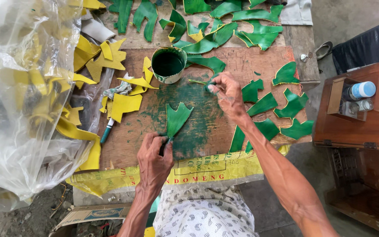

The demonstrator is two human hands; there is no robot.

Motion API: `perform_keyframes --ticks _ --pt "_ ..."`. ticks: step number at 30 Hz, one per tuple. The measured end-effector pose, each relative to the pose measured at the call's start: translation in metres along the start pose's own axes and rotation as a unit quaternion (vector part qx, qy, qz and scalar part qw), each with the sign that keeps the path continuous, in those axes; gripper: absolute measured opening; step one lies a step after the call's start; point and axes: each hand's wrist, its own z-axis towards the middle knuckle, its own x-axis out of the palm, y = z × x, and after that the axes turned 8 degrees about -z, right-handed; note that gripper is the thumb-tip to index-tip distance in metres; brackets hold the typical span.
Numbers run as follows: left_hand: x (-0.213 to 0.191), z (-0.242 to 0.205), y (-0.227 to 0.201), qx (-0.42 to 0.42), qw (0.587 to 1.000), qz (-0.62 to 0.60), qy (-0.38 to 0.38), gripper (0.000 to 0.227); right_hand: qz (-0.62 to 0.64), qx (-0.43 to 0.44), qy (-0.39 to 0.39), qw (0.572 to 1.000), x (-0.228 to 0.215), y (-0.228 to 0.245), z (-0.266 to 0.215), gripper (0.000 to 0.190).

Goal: The person paints yellow foam cutouts green using a small brush. They repeatedly dip the brush into a paint can, apply paint to each piece, and place the finished pieces on the table. The person handles the pieces one at a time, turning them over as needed to cover all surfaces.

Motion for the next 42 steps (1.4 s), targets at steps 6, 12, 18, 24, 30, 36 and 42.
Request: perform_keyframes --ticks 6,12,18,24,30,36,42 --pt "-0.005 -0.001 0.001 0.021 0.997 0.058 -0.036 0.015 0.057 -0.061 -0.024 0.996 -0.016 0.018 0.016 0.008" --pt "-0.017 -0.016 0.011 -0.004 0.994 0.061 -0.088 0.015 0.074 0.001 0.058 0.996 0.048 0.068 -0.074 0.012" --pt "-0.024 -0.028 0.013 -0.001 0.992 0.098 -0.084 0.016 -0.035 -0.015 0.135 0.99 0.096 0.113 -0.094 0.011" --pt "-0.026 -0.027 0.015 -0.048 0.987 0.124 -0.091 0.013 -0.175 -0.181 0.14 0.958 0.101 0.131 -0.087 0.018" --pt "-0.03 -0.026 0.015 -0.056 0.984 0.126 -0.113 0.016 -0.15 -0.235 0.154 0.948 0.11 0.132 -0.092 0.018" --pt "-0.049 -0.033 0.019 -0.078 0.979 0.153 -0.115 0.016 -0.111 -0.14 0.181 0.967 0.116 0.124 -0.097 0.013" --pt "-0.054 -0.039 0.014 -0.054 0.985 0.093 -0.134 0.018 -0.012 -0.074 0.182 0.98 0.118 0.121 -0.106 0.009"
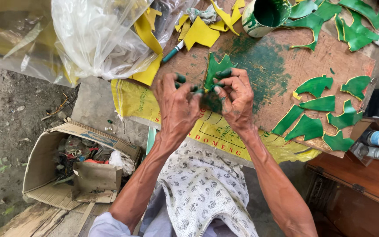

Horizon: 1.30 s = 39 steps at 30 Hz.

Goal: The person paints yellow foam cutouts green using a small brush. They repeatedly dip the brush into a paint can, apply paint to each piece, and place the finished pieces on the table. The person handles the pieces one at a time, turning them over as needed to cover all surfaces.

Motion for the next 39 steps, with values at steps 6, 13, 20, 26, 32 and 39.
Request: perform_keyframes --ticks 6,13,20,26,32,39 --pt "0.015 0.007 -0.007 -0.007 0.999 0.012 0.03 0.016 0.017 0.018 -0.001 1.0 -0.003 -0.001 0.005 0.009" --pt "0.013 -0.001 -0.003 -0.008 0.999 0.026 0.018 0.02 -0.096 -0.038 0.009 0.995 -0.005 0.005 0.004 0.013" --pt "0.012 0.001 -0.005 -0.022 0.999 0.026 0.014 0.025 -0.235 -0.099 -0.013 0.967 0.007 0.0 0.009 0.017" --pt "0.01 0.001 -0.006 -0.027 0.999 0.018 0.018 0.025 -0.211 -0.084 -0.031 0.973 0.007 0.003 0.012 0.018" --pt "0.01 0.001 -0.002 -0.02 1.0 0.014 0.018 0.024 -0.233 -0.078 -0.062 0.967 0.013 0.004 0.011 0.018" --pt "0.012 0.0 0.0 -0.013 1.0 0.015 0.018 0.024 -0.237 -0.086 -0.052 0.966 0.008 0.002 0.01 0.019"
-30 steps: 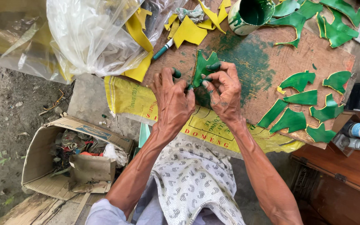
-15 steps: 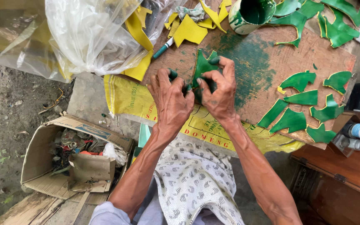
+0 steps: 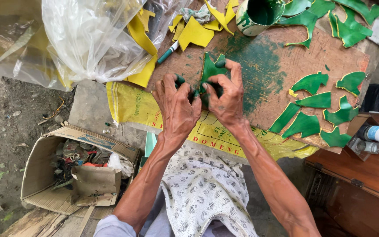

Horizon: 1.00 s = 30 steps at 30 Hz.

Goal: The person paints yellow foam cutouts green using a small brush. They repeatedly dip the brush into a paint can, apply paint to each piece, and place the finished pieces on the table. The person handles the pieces one at a time, turning them over as needed to cover all surfaces.

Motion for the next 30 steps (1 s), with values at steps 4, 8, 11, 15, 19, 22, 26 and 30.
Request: perform_keyframes --ticks 4,8,11,15,19,22,26,30 --pt "0.001 0.0 0.002 0.007 1.0 -0.002 -0.013 0.024 0.022 0.002 0.02 1.0 -0.004 0.0 -0.006 0.019" --pt "0.002 -0.002 0.003 0.004 1.0 0.001 -0.013 0.024 -0.003 0.001 -0.026 1.0 0.001 0.001 -0.006 0.018" --pt "0.003 -0.002 0.004 0.002 1.0 -0.007 -0.013 0.025 0.013 0.006 -0.017 1.0 0.001 0.002 -0.006 0.018" --pt "0.003 -0.006 0.004 0.031 0.999 0.008 -0.026 0.025 -0.006 0.017 -0.043 0.999 0.007 0.004 -0.009 0.017" --pt "0.002 -0.006 0.001 0.029 0.999 0.009 -0.044 0.033 -0.005 -0.028 -0.035 0.999 0.008 0.002 -0.004 0.018" --pt "0.005 -0.008 0.001 0.037 0.998 0.0 -0.046 0.036 -0.046 -0.018 -0.067 0.997 0.01 0.001 0.0 0.019" --pt "0.005 -0.011 0.01 0.107 0.992 0.002 -0.059 0.03 0.08 0.142 -0.003 0.987 0.0 0.0 0.003 0.012" --pt "0.007 -0.01 0.011 0.098 0.993 -0.007 -0.064 0.03 0.043 0.021 -0.001 0.999 -0.004 -0.001 -0.007 0.016"
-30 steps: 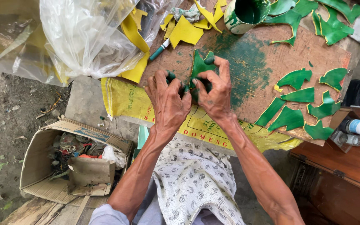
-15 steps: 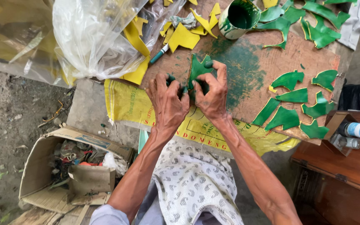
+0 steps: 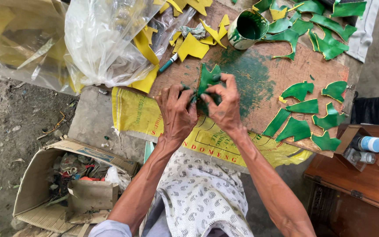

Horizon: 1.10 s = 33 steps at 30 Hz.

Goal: The person paints yellow foam cutouts green using a small brush. They repeatedly dip the brush into a paint can, apply paint to each piece, and place the finished pieces on the table. The person handles the pieces one at a time, turning them over as needed to cover all surfaces.

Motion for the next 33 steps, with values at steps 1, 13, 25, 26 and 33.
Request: perform_keyframes --ticks 1,13,25,26,33 --pt "0.0 0.001 -0.001 -0.013 1.0 -0.009 0.004 0.032 -0.036 -0.039 -0.005 0.999 0.001 0.001 -0.003 0.018" --pt "0.001 -0.003 -0.001 0.016 1.0 -0.02 -0.005 0.026 -0.057 0.013 -0.062 0.996 0.008 0.0 0.007 0.017" --pt "0.006 0.0 -0.003 -0.011 0.999 -0.036 -0.011 0.032 -0.114 -0.062 -0.068 0.989 0.01 -0.002 0.01 0.018" --pt "0.004 -0.002 -0.003 -0.007 1.0 -0.029 -0.006 0.031 -0.067 -0.021 -0.074 0.995 0.011 -0.002 0.008 0.015" --pt "-0.002 0.002 -0.004 0.067 0.997 -0.021 0.029 0.028 0.102 0.069 -0.04 0.992 0.0 -0.019 0.003 0.011"
